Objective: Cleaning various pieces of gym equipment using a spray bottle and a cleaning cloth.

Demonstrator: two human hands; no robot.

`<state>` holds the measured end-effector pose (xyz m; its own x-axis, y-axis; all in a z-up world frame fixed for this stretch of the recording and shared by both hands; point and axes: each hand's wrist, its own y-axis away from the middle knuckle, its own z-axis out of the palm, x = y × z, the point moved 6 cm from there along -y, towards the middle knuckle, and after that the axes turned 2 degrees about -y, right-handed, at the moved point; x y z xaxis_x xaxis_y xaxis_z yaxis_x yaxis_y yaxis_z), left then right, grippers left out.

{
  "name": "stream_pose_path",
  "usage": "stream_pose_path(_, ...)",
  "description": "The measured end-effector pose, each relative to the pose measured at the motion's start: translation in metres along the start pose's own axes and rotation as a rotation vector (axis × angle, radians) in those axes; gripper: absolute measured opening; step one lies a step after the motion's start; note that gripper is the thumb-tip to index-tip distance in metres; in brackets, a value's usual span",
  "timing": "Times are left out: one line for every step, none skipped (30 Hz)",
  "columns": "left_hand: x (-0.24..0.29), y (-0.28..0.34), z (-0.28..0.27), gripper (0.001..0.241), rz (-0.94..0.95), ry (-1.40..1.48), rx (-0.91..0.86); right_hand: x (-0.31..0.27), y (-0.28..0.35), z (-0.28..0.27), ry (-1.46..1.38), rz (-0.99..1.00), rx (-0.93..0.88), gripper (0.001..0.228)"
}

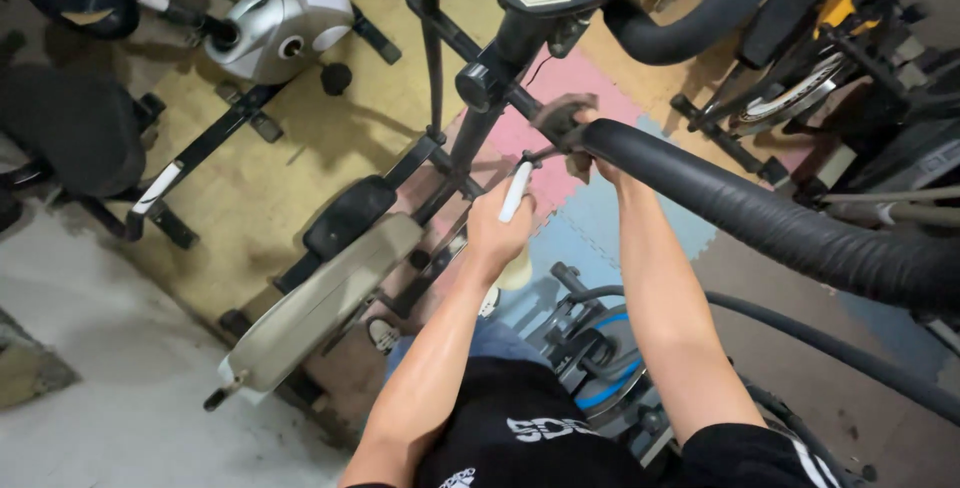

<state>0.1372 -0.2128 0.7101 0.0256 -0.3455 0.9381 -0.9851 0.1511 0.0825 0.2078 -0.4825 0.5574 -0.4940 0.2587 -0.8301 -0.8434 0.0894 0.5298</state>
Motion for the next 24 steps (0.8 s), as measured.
stream_pose_path(0.005, -0.001, -0.001, 0.024, -0.006, 0.000, -0.016, 0.008, -0.004, -0.012, -0.056, -0.091, 0.031, 0.021)
stream_pose_path(0.010, -0.002, -0.001, 0.024, -0.013, 0.000, -0.033, 0.016, -0.007, -0.025, -0.113, -0.183, 0.060, 0.019)
stream_pose_path(0.012, 0.000, -0.002, 0.024, -0.016, -0.004, -0.035, 0.015, 0.006, -0.024, -0.118, -0.179, 0.061, 0.019)
stream_pose_path(0.014, 0.003, -0.004, 0.023, 0.001, 0.020, -0.030, 0.013, 0.014, -0.019, -0.101, -0.169, 0.050, 0.019)
stream_pose_path(0.017, 0.005, -0.006, 0.023, 0.021, 0.046, -0.022, 0.010, 0.022, -0.013, -0.083, -0.164, 0.037, 0.019)
stream_pose_path(0.014, 0.006, -0.005, 0.023, 0.021, 0.042, -0.022, 0.007, 0.013, -0.011, -0.064, -0.158, 0.024, 0.020)
stream_pose_path(0.011, 0.011, -0.006, 0.023, 0.038, 0.048, 0.007, 0.007, 0.006, -0.009, -0.046, -0.147, 0.012, 0.020)
stream_pose_path(0.008, 0.015, -0.007, 0.023, 0.056, 0.054, 0.036, 0.006, 0.000, -0.007, -0.028, -0.136, 0.001, 0.020)
stream_pose_path(0.007, 0.015, -0.007, 0.023, 0.053, 0.052, 0.035, 0.003, -0.013, -0.008, -0.008, -0.127, -0.010, 0.021)
stream_pose_path(0.006, 0.014, -0.008, 0.022, 0.052, 0.056, 0.054, -0.001, -0.026, -0.008, 0.011, -0.118, -0.021, 0.022)
stream_pose_path(0.004, 0.014, -0.008, 0.022, 0.049, 0.061, 0.073, -0.005, -0.039, -0.008, 0.033, -0.108, -0.032, 0.022)
stream_pose_path(0.005, 0.013, -0.008, 0.022, 0.045, 0.062, 0.072, 0.008, -0.048, -0.024, 0.055, -0.097, -0.042, 0.023)
stream_pose_path(0.005, 0.012, -0.008, 0.021, 0.042, 0.072, 0.071, 0.019, -0.057, -0.034, 0.076, -0.087, -0.051, 0.024)
stream_pose_path(0.006, 0.012, -0.007, 0.021, 0.039, 0.083, 0.071, 0.026, -0.078, -0.034, 0.097, -0.076, -0.060, 0.024)
stream_pose_path(0.008, 0.011, -0.007, 0.021, 0.037, 0.083, 0.065, 0.022, -0.049, -0.018, 0.094, -0.074, -0.055, 0.024)
stream_pose_path(0.011, 0.011, -0.006, 0.020, 0.055, 0.094, 0.049, 0.019, -0.020, -0.008, 0.061, -0.051, 0.037, 0.033)
stream_pose_path(0.014, 0.009, -0.005, 0.019, 0.074, 0.105, 0.033, 0.016, 0.008, 0.003, 0.029, -0.025, 0.129, 0.043)
stream_pose_path(0.015, 0.007, -0.003, 0.019, 0.074, 0.107, 0.027, 0.023, 0.015, 0.008, 0.027, -0.025, 0.134, 0.043)
stream_pose_path(0.017, 0.006, -0.001, 0.019, 0.087, 0.106, 0.014, 0.023, 0.024, 0.013, -0.031, -0.159, 0.139, 0.041)
stream_pose_path(0.019, 0.005, 0.002, 0.018, 0.100, 0.105, 0.002, 0.023, 0.033, 0.017, -0.088, -0.293, 0.144, 0.039)
stream_pose_path(0.016, 0.007, 0.005, 0.018, 0.099, 0.102, -0.009, 0.035, 0.036, 0.019, -0.095, -0.290, 0.154, 0.039)
stream_pose_path(0.015, 0.009, 0.007, 0.018, 0.107, 0.089, -0.008, 0.049, 0.040, 0.014, -0.405, -0.312, 0.243, 0.034)
stream_pose_path(0.015, 0.008, 0.009, 0.019, 0.122, 0.078, -0.006, 0.059, 0.041, 0.009, -0.714, -0.342, 0.330, 0.030)
stream_pose_path(0.017, 0.007, 0.010, 0.019, 0.129, 0.077, -0.016, 0.049, 0.056, 0.016, -0.721, -0.350, 0.338, 0.030)
